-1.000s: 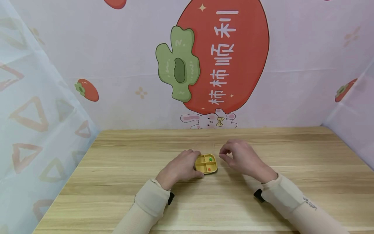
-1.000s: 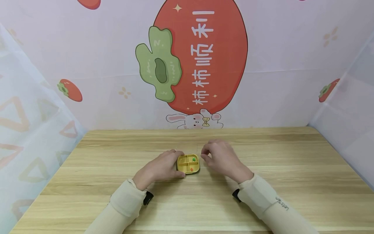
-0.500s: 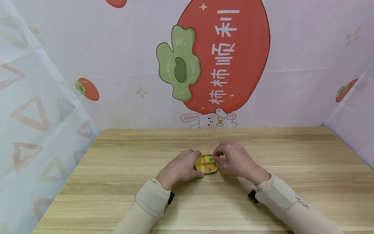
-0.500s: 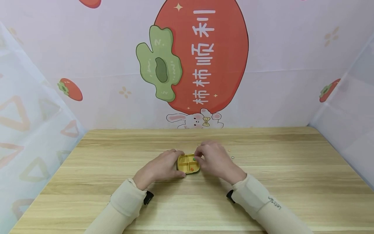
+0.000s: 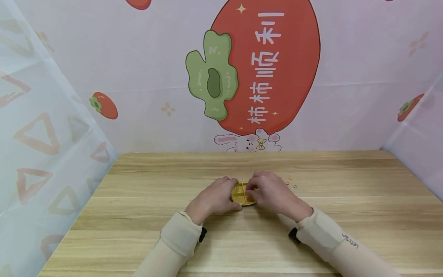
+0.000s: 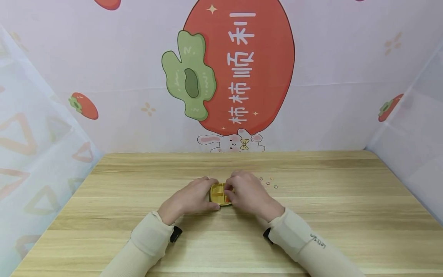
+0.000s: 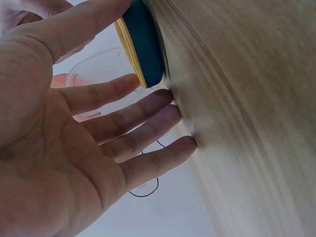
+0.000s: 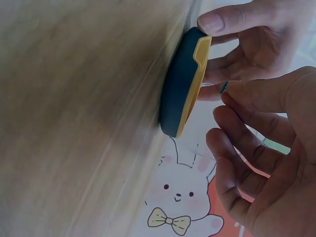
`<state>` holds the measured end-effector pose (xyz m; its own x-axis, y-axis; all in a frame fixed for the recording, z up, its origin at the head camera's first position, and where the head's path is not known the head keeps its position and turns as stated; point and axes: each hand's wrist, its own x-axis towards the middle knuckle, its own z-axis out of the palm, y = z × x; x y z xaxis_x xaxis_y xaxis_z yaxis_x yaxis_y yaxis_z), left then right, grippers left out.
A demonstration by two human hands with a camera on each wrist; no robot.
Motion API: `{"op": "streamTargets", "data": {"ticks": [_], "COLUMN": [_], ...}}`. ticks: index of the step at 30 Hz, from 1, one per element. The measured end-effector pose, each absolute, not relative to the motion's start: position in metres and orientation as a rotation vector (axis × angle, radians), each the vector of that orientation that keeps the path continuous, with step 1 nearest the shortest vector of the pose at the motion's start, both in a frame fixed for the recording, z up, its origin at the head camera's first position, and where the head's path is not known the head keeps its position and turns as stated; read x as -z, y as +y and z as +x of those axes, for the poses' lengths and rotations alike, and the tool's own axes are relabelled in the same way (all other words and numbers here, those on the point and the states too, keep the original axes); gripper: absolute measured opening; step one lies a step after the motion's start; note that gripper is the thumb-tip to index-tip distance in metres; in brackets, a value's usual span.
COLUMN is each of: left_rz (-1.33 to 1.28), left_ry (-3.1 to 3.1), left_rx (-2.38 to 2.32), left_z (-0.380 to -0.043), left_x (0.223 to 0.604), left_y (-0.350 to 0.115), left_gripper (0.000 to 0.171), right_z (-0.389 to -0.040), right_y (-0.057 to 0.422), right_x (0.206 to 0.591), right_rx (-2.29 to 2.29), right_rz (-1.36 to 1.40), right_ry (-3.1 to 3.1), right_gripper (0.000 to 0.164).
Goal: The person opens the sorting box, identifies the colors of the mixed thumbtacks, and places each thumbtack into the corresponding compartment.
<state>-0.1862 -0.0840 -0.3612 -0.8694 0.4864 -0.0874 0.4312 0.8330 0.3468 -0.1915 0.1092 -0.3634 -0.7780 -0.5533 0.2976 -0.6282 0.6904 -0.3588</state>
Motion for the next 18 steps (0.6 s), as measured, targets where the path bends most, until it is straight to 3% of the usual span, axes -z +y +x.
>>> {"op": "streamTargets", "data": {"ticks": [18], "left_rz": [0.726], "left_ry": [2.843], "left_rx": [-0.478], "left_z": [-0.186], "left_x": [0.361], "left_y": [-0.084], "left_gripper": [0.062], "right_z": [-0.191], "right_y": [0.096], "right_x": [0.366], "right_rx": [-0.664], "right_rz": [0.989], "right_ry": [-2.74], "right_gripper": [0.005]}}
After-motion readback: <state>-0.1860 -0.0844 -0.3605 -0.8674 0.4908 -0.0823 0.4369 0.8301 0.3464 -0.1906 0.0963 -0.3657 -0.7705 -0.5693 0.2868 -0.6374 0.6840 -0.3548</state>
